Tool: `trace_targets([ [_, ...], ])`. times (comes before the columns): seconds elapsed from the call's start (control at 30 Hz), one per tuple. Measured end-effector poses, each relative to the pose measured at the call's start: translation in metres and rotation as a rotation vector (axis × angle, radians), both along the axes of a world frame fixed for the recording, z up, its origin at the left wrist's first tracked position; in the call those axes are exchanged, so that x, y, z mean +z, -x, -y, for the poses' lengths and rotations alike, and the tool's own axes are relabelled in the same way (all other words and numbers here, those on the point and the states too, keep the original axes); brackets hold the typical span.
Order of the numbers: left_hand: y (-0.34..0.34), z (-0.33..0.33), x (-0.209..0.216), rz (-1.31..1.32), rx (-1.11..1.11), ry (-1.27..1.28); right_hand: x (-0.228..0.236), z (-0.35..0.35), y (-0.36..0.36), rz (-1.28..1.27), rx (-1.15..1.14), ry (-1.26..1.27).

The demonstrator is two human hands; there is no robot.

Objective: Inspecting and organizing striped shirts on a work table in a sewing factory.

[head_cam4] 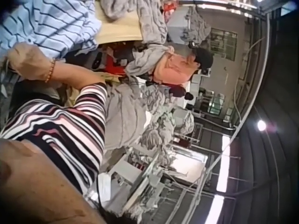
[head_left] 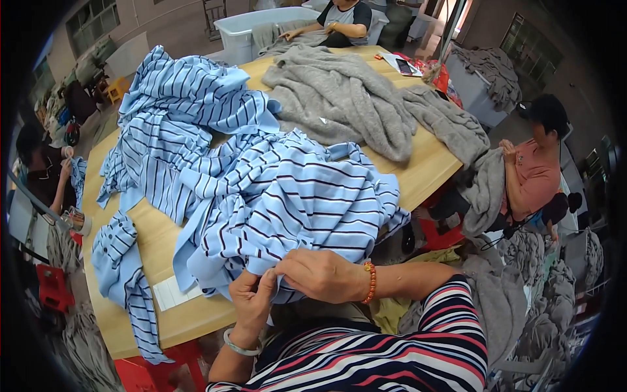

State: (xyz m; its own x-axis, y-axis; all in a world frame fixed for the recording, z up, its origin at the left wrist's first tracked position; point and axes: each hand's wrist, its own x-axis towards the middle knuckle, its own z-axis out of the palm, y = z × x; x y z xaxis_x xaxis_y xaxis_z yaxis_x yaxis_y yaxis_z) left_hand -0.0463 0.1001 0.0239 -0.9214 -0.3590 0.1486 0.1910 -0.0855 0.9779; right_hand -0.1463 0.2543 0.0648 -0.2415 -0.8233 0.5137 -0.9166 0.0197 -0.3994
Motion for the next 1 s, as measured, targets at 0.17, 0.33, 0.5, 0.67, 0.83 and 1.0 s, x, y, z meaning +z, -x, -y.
trace_targets([
  [0.17,0.002,0.003,0.001,-0.014,0.027,0.215,-0.002,0.001,0.001,-0.106,-0.018,0.052],
  [0.33,-0.002,0.013,0.015,0.006,-0.155,0.391,-0.005,-0.003,0.005,-0.075,0.013,-0.024],
  [0.5,-0.001,0.013,0.015,-0.013,-0.152,0.708,-0.012,0.001,0.007,-0.007,0.027,-0.046],
  [0.67,0.002,0.01,0.004,-0.039,-0.032,0.894,-0.014,0.004,0.014,0.154,0.092,-0.186],
  [0.83,0.007,0.013,-0.012,-0.013,-0.075,0.7,-0.021,0.003,0.024,0.24,0.131,-0.169],
  [1.0,0.01,0.019,-0.028,0.03,-0.11,0.56,-0.034,0.009,0.032,0.32,0.139,-0.042],
])
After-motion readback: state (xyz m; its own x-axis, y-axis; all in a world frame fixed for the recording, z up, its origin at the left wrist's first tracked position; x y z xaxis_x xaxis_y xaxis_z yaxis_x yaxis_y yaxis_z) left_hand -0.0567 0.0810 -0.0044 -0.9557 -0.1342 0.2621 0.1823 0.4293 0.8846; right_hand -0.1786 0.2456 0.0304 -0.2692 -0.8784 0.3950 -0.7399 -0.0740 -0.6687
